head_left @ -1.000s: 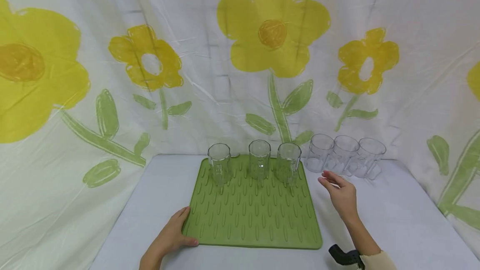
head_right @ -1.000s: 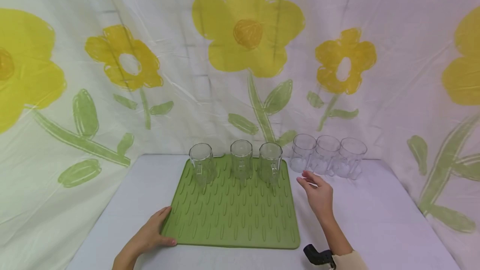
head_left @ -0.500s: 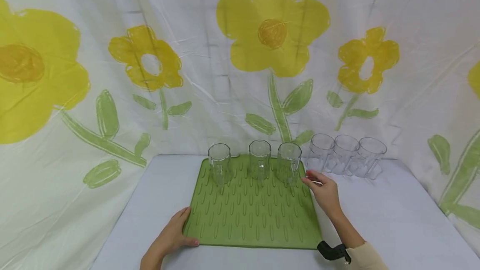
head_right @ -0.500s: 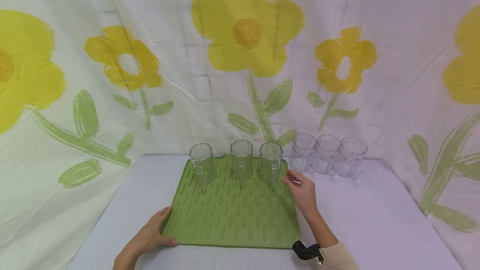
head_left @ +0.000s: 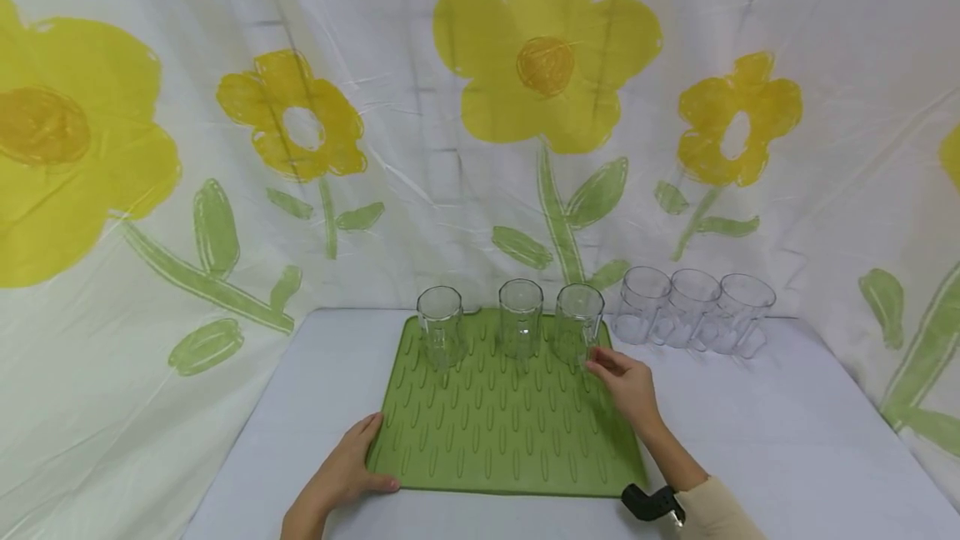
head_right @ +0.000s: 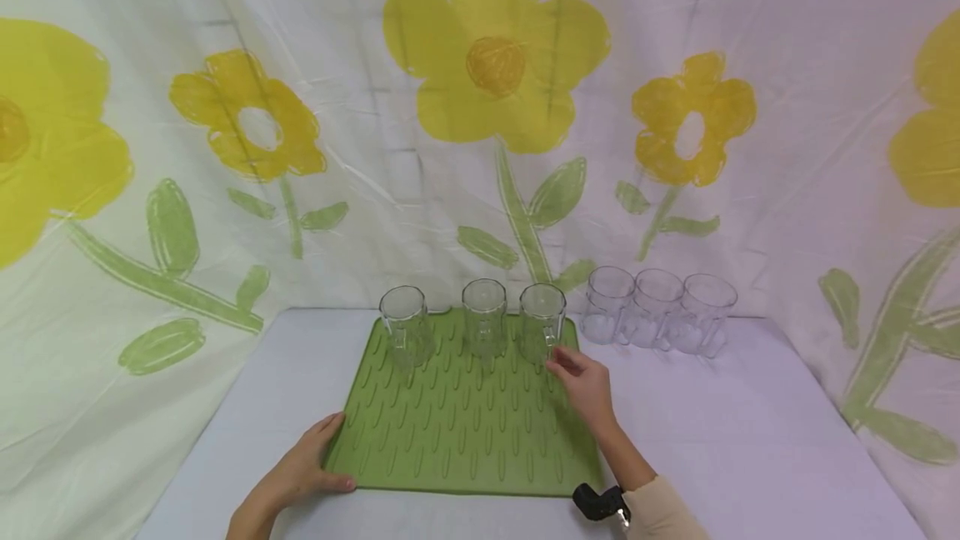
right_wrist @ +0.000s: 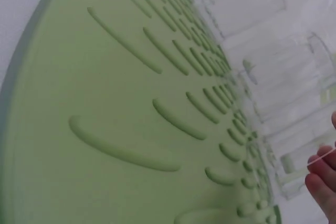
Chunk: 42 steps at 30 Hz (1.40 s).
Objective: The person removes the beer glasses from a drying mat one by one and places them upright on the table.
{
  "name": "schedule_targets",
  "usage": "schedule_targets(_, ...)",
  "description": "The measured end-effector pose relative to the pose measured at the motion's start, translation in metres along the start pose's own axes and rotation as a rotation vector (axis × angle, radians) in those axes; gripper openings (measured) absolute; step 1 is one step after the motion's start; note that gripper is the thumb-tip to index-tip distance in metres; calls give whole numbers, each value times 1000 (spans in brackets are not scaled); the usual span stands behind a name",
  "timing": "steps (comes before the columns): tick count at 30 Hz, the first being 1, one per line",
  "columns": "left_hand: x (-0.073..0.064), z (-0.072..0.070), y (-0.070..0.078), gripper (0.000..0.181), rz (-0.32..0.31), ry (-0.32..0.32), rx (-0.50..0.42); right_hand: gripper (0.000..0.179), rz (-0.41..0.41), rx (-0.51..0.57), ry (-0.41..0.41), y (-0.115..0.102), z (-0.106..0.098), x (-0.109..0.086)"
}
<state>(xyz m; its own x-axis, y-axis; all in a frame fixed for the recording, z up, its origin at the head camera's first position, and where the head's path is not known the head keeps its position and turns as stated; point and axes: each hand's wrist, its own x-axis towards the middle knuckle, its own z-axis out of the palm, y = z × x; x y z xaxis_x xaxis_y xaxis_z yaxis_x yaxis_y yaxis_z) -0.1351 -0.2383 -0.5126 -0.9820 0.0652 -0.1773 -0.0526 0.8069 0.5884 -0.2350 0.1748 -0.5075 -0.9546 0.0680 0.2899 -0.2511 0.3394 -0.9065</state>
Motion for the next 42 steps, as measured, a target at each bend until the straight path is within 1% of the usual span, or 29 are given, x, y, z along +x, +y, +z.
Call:
schedule_targets(4,0,0,0,116,5,5,-5,34,-6,10,-1,3,4,1)
schedule_targets(12,-1,0,0,116,10,8,-7,29,4,74,19,14,13,8)
schedule_targets(16,0,0,0,116,13,11,0,24,16,58,43,15,15,9)
schedule_targets(23,1,-1,1,117,-2,-1,-8,20,4,22,107,9,16,11)
schedule_targets(26,1,0,0,117,-3,-3,-8,19,-39,-28,150,11,16,11)
schedule_targets(30,1,1,-2,117,5,2,-11,14,-150,-144,236,11,15,11)
schedule_targets(33,1,1,-3,117,14,8,-13,13,-201,-197,280,9,13,12)
schedule_targets(38,0,1,-2,117,21,7,-14,13,-251,-254,297,9,10,11)
schedule_targets(42,0,1,-2,116,20,8,-15,11,-272,-287,308,9,9,10)
